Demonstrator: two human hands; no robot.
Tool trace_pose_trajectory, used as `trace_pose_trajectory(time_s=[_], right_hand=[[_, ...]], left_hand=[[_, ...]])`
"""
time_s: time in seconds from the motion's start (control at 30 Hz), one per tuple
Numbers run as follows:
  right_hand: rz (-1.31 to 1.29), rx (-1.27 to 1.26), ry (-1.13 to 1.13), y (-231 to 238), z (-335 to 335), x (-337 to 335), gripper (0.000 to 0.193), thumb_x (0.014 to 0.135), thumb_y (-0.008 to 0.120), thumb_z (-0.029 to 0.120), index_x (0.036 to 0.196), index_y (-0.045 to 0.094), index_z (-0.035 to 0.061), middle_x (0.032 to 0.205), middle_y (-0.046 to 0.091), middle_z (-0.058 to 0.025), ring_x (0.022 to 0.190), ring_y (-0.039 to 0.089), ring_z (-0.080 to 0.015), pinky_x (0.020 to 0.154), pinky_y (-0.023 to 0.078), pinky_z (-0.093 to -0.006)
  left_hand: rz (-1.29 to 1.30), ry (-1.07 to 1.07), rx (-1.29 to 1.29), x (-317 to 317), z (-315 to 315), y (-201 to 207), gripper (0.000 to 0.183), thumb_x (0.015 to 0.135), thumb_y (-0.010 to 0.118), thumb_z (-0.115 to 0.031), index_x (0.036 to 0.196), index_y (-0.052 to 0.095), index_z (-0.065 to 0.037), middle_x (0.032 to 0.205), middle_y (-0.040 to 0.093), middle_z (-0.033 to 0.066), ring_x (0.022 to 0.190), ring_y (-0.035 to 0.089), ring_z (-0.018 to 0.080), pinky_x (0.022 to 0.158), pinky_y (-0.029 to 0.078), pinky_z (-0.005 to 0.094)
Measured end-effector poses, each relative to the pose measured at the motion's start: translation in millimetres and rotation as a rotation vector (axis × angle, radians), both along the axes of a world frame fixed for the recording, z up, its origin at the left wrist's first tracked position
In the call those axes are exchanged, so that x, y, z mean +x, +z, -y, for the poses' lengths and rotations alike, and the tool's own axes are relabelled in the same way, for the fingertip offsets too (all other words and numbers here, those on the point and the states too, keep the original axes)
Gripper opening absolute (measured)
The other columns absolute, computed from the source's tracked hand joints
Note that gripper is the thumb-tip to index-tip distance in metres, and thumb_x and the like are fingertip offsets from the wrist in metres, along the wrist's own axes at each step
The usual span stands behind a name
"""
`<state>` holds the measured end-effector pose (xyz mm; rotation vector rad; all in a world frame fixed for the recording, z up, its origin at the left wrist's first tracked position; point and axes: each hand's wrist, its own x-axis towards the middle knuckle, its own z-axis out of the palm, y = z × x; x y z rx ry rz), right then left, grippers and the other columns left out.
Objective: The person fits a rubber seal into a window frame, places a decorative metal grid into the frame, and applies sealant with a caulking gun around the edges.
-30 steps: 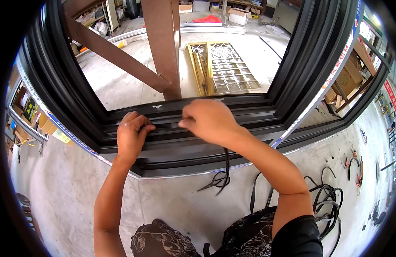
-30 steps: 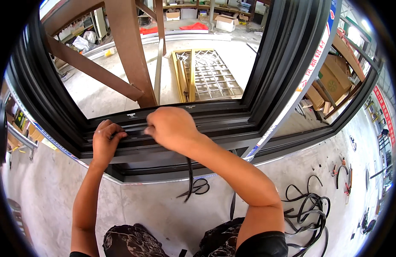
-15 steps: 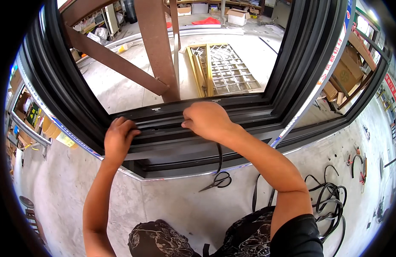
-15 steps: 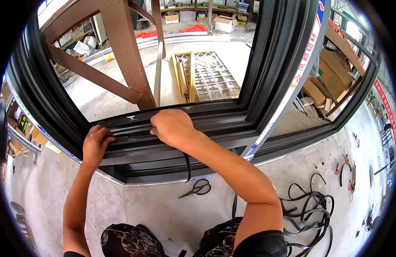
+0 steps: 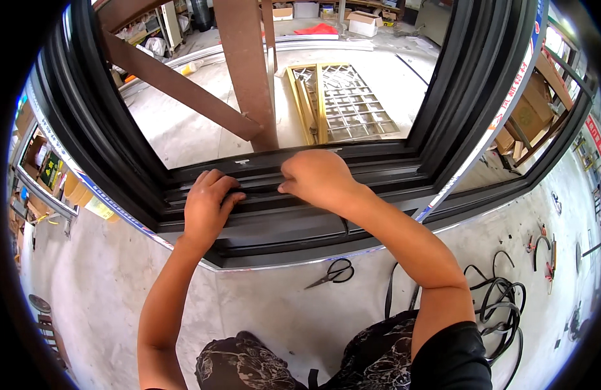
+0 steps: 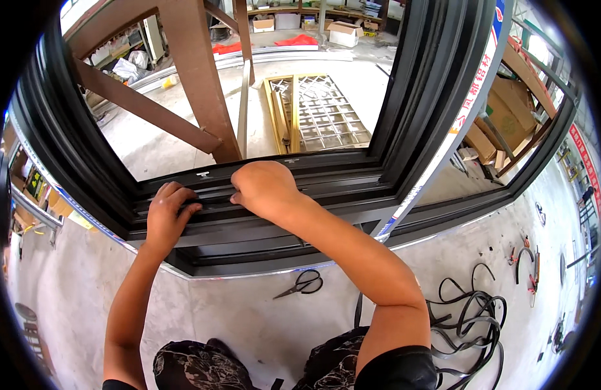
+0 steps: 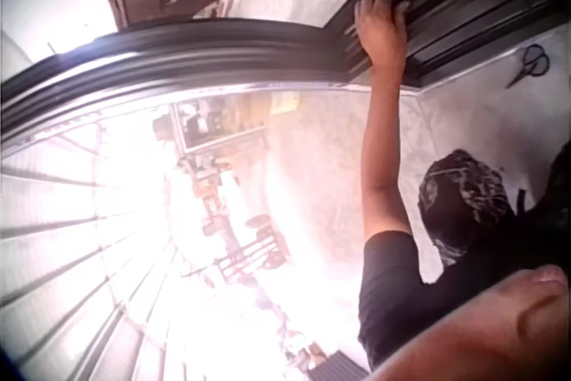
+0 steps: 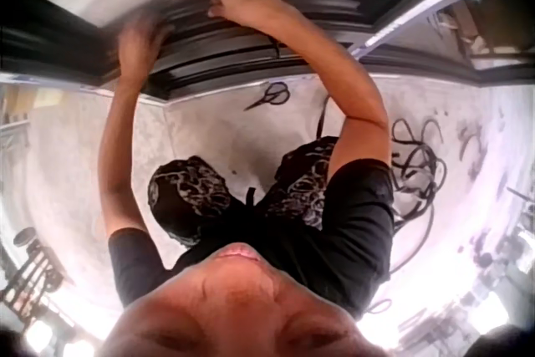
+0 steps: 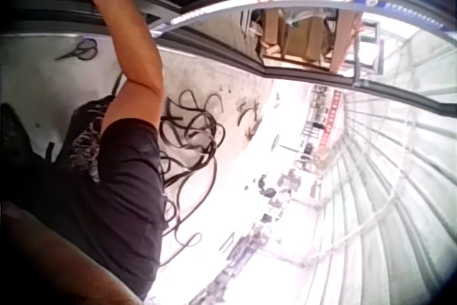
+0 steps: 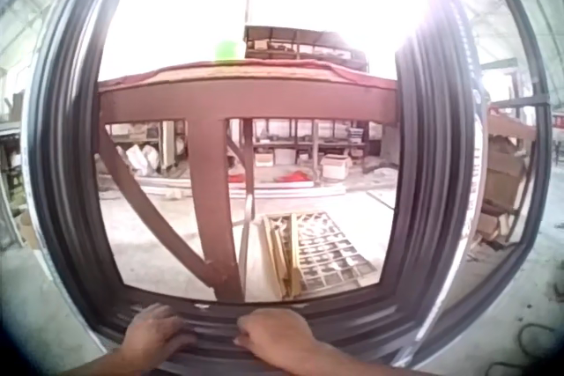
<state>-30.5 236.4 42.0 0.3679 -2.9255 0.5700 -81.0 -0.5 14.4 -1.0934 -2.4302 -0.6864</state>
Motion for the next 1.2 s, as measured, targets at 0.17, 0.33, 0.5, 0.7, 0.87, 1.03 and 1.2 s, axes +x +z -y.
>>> trace_pose_trajectory(time_s=[0.17, 0.33, 0.5, 0.7, 0.87, 1.03, 1.2], right_hand=[[-0.159, 0.026, 0.04, -11.5, 0.4, 5.7, 0.025, 0.081, 0.069, 0.031, 0.075, 0.064, 0.0075, 0.075, 0.06, -0.0086, 0.079, 0.06, -0.0329, 0.069, 0.047, -0.0449], [-0.342, -0.013, 0.053, -23.9, 5.0, 7.9, 0.02, 0.08, 0.07, 0.025, 0.08, 0.06, 0.0079, 0.081, 0.057, -0.0077, 0.082, 0.059, -0.0307, 0.069, 0.047, -0.0428], [-0.395, -0.046, 0.071, -27.4, 12.0, 3.7, 0.018, 0.078, 0.071, 0.02, 0.085, 0.059, 0.0074, 0.085, 0.056, -0.0073, 0.087, 0.058, -0.0284, 0.071, 0.048, -0.0409], [-0.407, -0.054, 0.11, -37.6, 17.6, -4.8, 0.016, 0.079, 0.071, 0.019, 0.081, 0.062, 0.0066, 0.085, 0.057, -0.0068, 0.088, 0.056, -0.0282, 0.075, 0.047, -0.0409], [-0.313, -0.188, 0.078, -37.6, 17.6, -6.8, 0.016, 0.078, 0.072, 0.022, 0.081, 0.064, 0.0075, 0.084, 0.057, -0.0075, 0.089, 0.057, -0.029, 0.074, 0.047, -0.0417], [-0.293, -0.142, 0.052, -36.3, 22.3, -12.0, 0.015, 0.077, 0.072, 0.021, 0.078, 0.065, 0.0079, 0.082, 0.057, -0.0075, 0.087, 0.057, -0.0295, 0.073, 0.047, -0.0422], [-0.424, -0.006, 0.035, -37.1, 28.4, -10.6, 0.013, 0.076, 0.071, 0.018, 0.074, 0.065, 0.0076, 0.079, 0.057, -0.008, 0.084, 0.057, -0.029, 0.07, 0.047, -0.0423]], left_hand=[[-0.023, 0.067, 0.053, -1.9, -11.0, -7.6, 0.017, 0.07, 0.074, -0.007, 0.079, 0.06, -0.002, 0.079, 0.054, 0.0115, 0.08, 0.053, 0.0328, 0.069, 0.044, 0.0403], [0.036, 0.072, 0.026, 2.2, -14.1, 0.9, 0.016, 0.071, 0.074, -0.006, 0.08, 0.06, -0.002, 0.08, 0.055, 0.0107, 0.08, 0.053, 0.0321, 0.069, 0.044, 0.0408], [0.02, -0.008, 0.118, 3.4, -31.4, -9.1, 0.017, 0.071, 0.075, -0.006, 0.081, 0.062, -0.002, 0.08, 0.056, 0.0098, 0.08, 0.054, 0.0312, 0.069, 0.044, 0.0416], [0.162, 0.0, 0.126, -3.7, -24.0, -7.2, 0.016, 0.071, 0.075, -0.002, 0.08, 0.062, 0.0, 0.081, 0.057, 0.0099, 0.077, 0.056, 0.0271, 0.067, 0.045, 0.0348], [0.229, -0.033, 0.134, -7.2, -25.2, -5.2, 0.015, 0.071, 0.075, -0.001, 0.078, 0.061, 0.001, 0.08, 0.057, 0.0098, 0.076, 0.057, 0.0253, 0.066, 0.045, 0.0332], [0.237, 0.016, 0.114, -2.9, -30.9, -1.5, 0.015, 0.071, 0.074, 0.0, 0.077, 0.06, 0.001, 0.078, 0.055, 0.0111, 0.076, 0.055, 0.0279, 0.066, 0.044, 0.0359], [0.094, 0.061, 0.098, 2.3, -35.4, -3.5, 0.014, 0.072, 0.073, -0.001, 0.078, 0.06, 0.001, 0.077, 0.053, 0.0125, 0.076, 0.052, 0.0314, 0.066, 0.043, 0.038]])
